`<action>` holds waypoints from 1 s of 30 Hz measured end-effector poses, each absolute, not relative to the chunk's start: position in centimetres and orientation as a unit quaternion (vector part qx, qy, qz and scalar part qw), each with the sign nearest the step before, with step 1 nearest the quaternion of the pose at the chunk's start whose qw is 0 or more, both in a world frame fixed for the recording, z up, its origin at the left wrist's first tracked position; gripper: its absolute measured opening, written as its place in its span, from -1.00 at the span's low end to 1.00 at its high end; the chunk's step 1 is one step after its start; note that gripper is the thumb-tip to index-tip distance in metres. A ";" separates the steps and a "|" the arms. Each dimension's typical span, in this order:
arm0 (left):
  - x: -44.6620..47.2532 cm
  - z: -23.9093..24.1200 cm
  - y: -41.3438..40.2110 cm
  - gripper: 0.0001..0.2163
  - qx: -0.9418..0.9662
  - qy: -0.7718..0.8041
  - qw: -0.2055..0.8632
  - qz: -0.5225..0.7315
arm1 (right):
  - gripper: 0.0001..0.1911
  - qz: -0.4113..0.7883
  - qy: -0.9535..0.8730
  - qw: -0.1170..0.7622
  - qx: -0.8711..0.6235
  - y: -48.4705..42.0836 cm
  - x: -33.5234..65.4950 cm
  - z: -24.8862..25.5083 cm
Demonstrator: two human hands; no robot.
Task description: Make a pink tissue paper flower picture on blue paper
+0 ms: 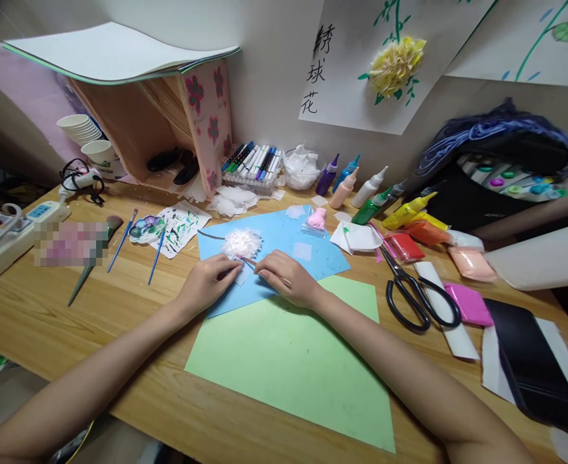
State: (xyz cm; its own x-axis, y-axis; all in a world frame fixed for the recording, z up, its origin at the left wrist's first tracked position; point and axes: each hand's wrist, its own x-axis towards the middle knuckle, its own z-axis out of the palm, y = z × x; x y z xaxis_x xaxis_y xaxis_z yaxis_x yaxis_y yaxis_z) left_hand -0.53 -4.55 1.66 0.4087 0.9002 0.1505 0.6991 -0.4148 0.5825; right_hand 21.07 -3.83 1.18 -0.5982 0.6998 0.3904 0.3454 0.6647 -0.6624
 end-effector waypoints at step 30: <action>-0.1 1.9 -3.7 -0.77 0.735 0.569 0.176 0.325 | -0.80 0.179 -0.899 0.301 -0.263 -3.8 20.7 1.0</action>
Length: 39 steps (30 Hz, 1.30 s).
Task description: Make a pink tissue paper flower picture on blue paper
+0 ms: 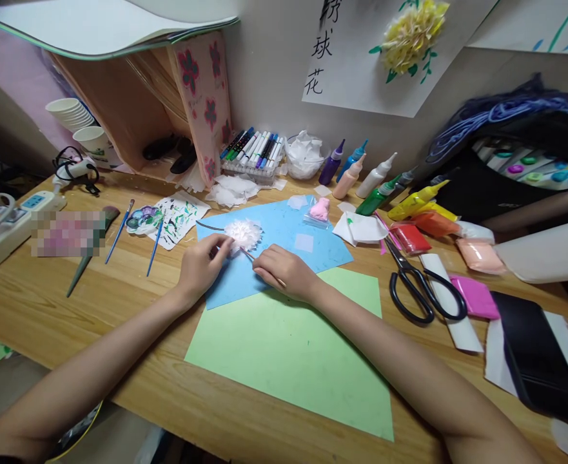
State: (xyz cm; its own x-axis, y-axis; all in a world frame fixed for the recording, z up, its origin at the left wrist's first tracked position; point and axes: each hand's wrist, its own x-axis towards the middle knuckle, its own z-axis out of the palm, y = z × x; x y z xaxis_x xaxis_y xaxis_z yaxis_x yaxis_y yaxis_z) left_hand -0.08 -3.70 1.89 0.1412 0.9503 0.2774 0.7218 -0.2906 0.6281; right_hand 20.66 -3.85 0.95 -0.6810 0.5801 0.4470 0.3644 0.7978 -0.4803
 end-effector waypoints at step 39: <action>-0.3 1.5 -3.5 -0.71 0.752 0.596 0.179 0.215 | -0.50 0.235 -0.790 0.445 -0.350 -2.0 16.8 1.6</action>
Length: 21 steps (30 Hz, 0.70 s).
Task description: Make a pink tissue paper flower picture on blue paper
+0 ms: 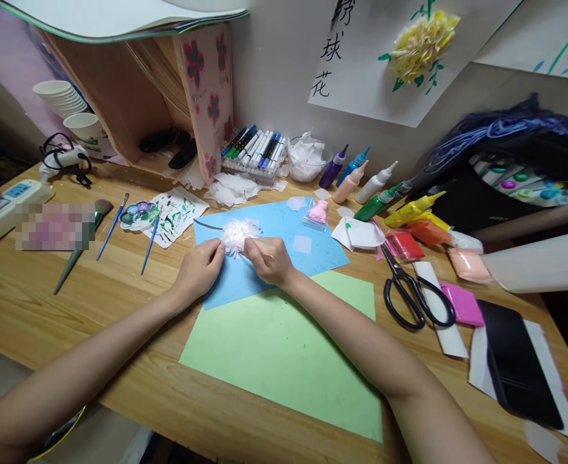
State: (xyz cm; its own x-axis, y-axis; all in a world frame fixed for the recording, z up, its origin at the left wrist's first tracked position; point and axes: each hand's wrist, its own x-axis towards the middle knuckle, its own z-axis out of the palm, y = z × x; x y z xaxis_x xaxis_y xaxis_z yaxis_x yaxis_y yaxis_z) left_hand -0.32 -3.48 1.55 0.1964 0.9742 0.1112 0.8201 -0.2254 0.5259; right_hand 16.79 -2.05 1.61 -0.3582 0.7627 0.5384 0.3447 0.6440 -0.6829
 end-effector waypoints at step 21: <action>-0.2 1.6 -3.5 -0.74 0.777 0.590 0.139 0.168 | -0.52 0.243 -0.771 0.476 -0.346 -1.6 16.8 0.6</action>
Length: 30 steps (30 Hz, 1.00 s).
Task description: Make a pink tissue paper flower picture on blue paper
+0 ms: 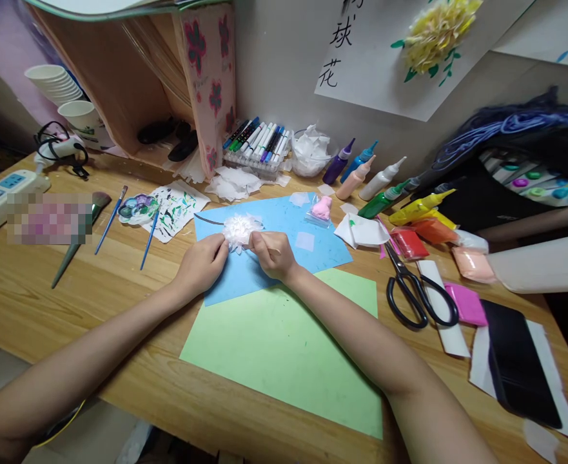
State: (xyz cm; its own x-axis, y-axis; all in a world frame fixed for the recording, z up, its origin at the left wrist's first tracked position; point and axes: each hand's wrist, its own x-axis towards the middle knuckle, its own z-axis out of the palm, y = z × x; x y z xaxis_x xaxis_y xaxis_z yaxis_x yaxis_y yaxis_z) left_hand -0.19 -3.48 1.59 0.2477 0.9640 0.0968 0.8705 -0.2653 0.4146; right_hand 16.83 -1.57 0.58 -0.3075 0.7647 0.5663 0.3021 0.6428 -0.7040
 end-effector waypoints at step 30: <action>-0.4 1.5 -3.7 -0.75 0.787 0.575 0.148 0.169 | -0.40 0.293 -0.744 0.425 -0.425 -1.0 16.1 3.0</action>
